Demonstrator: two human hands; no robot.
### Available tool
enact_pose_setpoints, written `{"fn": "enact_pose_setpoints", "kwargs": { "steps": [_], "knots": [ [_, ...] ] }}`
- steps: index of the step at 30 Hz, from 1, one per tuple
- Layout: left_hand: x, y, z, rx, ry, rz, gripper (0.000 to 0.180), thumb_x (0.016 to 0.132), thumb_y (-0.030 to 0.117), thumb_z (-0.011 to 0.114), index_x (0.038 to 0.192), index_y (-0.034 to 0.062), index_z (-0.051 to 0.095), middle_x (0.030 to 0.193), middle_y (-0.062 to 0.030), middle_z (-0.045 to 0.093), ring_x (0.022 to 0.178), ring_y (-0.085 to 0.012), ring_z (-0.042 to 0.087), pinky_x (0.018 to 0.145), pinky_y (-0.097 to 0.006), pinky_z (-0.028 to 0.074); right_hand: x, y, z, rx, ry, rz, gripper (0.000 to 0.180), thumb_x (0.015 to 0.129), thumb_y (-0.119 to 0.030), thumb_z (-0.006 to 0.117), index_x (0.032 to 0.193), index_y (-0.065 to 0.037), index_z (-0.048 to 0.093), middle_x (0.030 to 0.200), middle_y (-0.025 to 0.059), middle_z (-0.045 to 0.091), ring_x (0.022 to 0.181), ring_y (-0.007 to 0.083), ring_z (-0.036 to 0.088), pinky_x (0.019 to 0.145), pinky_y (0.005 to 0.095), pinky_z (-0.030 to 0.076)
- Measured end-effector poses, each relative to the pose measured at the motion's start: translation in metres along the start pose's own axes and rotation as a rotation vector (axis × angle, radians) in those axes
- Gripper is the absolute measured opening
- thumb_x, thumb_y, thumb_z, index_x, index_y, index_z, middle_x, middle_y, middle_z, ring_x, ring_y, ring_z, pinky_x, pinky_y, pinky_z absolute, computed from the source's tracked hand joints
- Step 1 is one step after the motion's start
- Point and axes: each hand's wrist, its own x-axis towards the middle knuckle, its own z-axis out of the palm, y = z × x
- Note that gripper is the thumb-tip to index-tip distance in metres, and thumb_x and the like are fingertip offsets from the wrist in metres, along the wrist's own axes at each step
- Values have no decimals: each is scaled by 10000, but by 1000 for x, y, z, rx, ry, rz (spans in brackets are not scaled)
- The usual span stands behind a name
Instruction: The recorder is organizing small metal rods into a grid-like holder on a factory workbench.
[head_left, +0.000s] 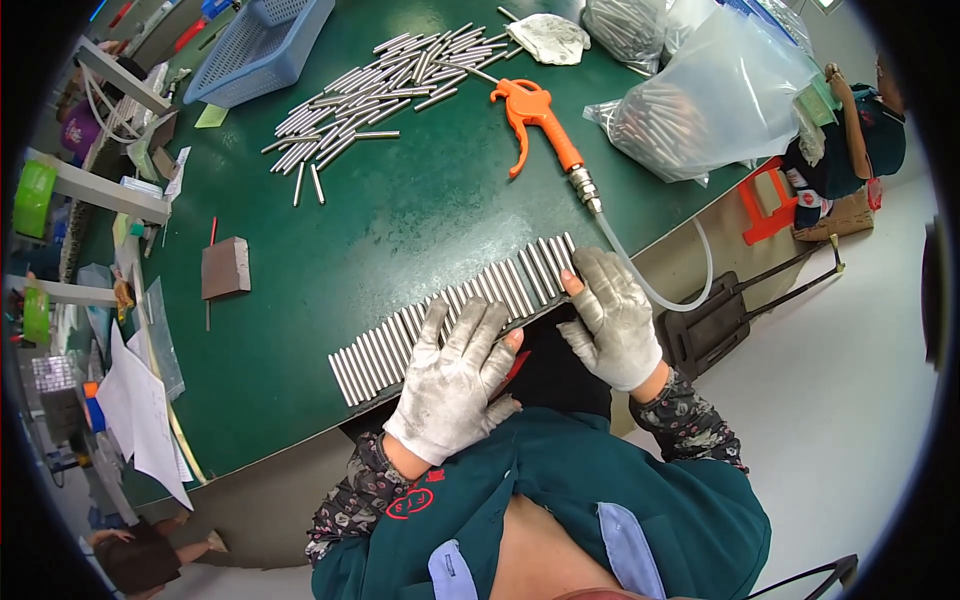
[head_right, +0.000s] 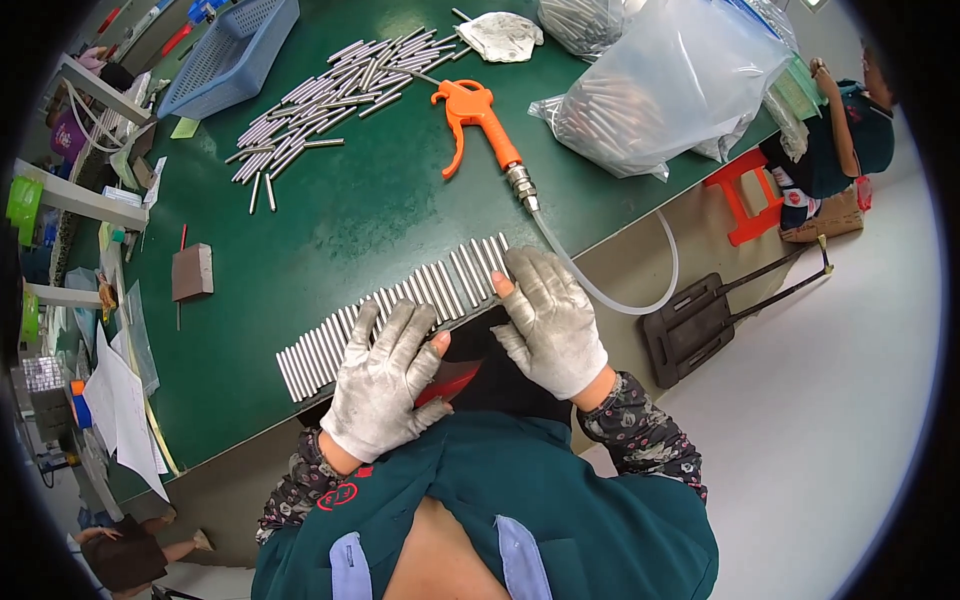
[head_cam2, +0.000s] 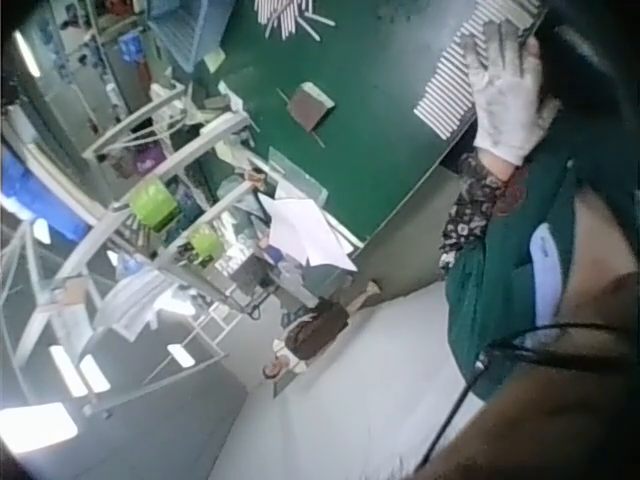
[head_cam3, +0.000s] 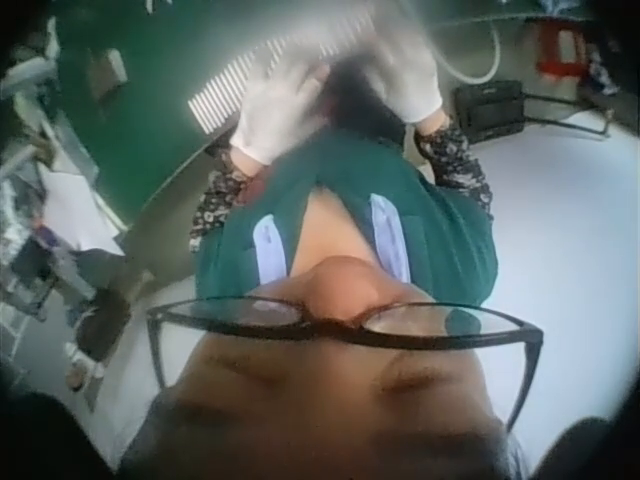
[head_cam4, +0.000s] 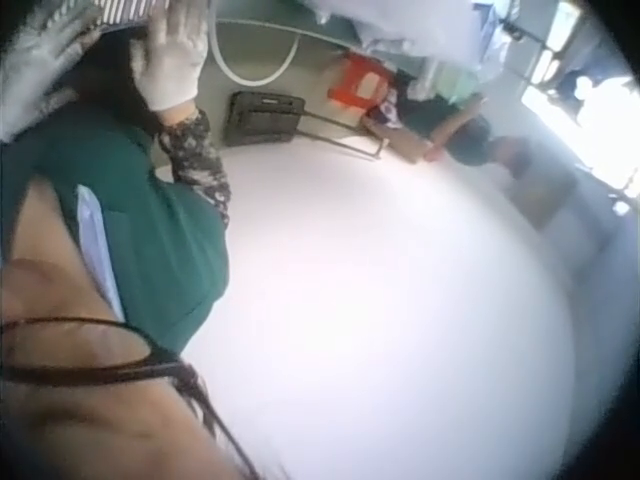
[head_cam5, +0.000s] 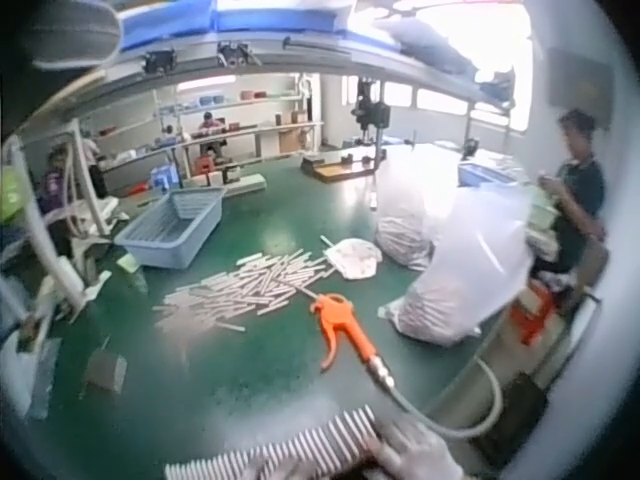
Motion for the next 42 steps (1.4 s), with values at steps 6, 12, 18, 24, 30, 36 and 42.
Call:
{"fn": "enact_pose_setpoints", "kwargs": {
  "steps": [6,12,18,24,30,36,42],
  "knots": [
    [5,2,5,2,17,14,791,574,387,775,1253,93,494,1335,-152,442,1281,-329,379,1088,-553,215,-1,-1,2,-34,-8,5,669,675,-189,709,1275,-44,452,1274,208,476,1177,385,469,1001,484,371],
    [3,-3,11,-88,104,206,778,670,401,715,1323,100,419,1321,-162,459,1221,-329,456,1057,-522,297,-2,-8,3,10,-6,-21,737,715,-291,685,1368,-117,390,1332,198,416,1223,396,415,1029,529,319],
    [-26,-10,8,-54,249,236,558,775,396,574,1201,46,485,1167,-159,564,1104,-330,547,995,-512,369,-1,-11,3,-45,-60,-18,704,707,-296,692,1333,-112,425,1328,193,425,1245,406,388,1036,541,301],
    [-38,-11,8,22,193,5,723,620,344,715,1241,70,464,1239,-152,532,1165,-344,505,1042,-539,301,-1,-15,5,-58,-76,29,689,689,-305,707,1308,-123,465,1333,193,421,1256,408,373,1040,542,290],
    [-25,-5,14,8,146,22,782,564,329,759,1257,105,474,1301,-122,495,1225,-308,459,1073,-544,258,5,-31,6,-59,-118,-85,712,656,-361,725,1313,-242,477,1362,165,384,1262,385,344,1042,544,262],
    [-23,-5,11,10,122,40,764,596,335,750,1269,106,468,1297,-126,499,1224,-318,462,1068,-551,259,1,-27,9,-35,-92,-91,702,665,-350,720,1312,-229,476,1363,159,387,1259,377,353,1039,547,270],
    [-8,-10,-29,26,322,-35,615,687,263,697,1236,68,502,1273,-147,513,1192,-343,487,1051,-532,285,0,-25,13,-11,-64,-97,699,650,-326,728,1295,-205,488,1342,160,414,1246,369,380,1043,541,278]
  ]
}}
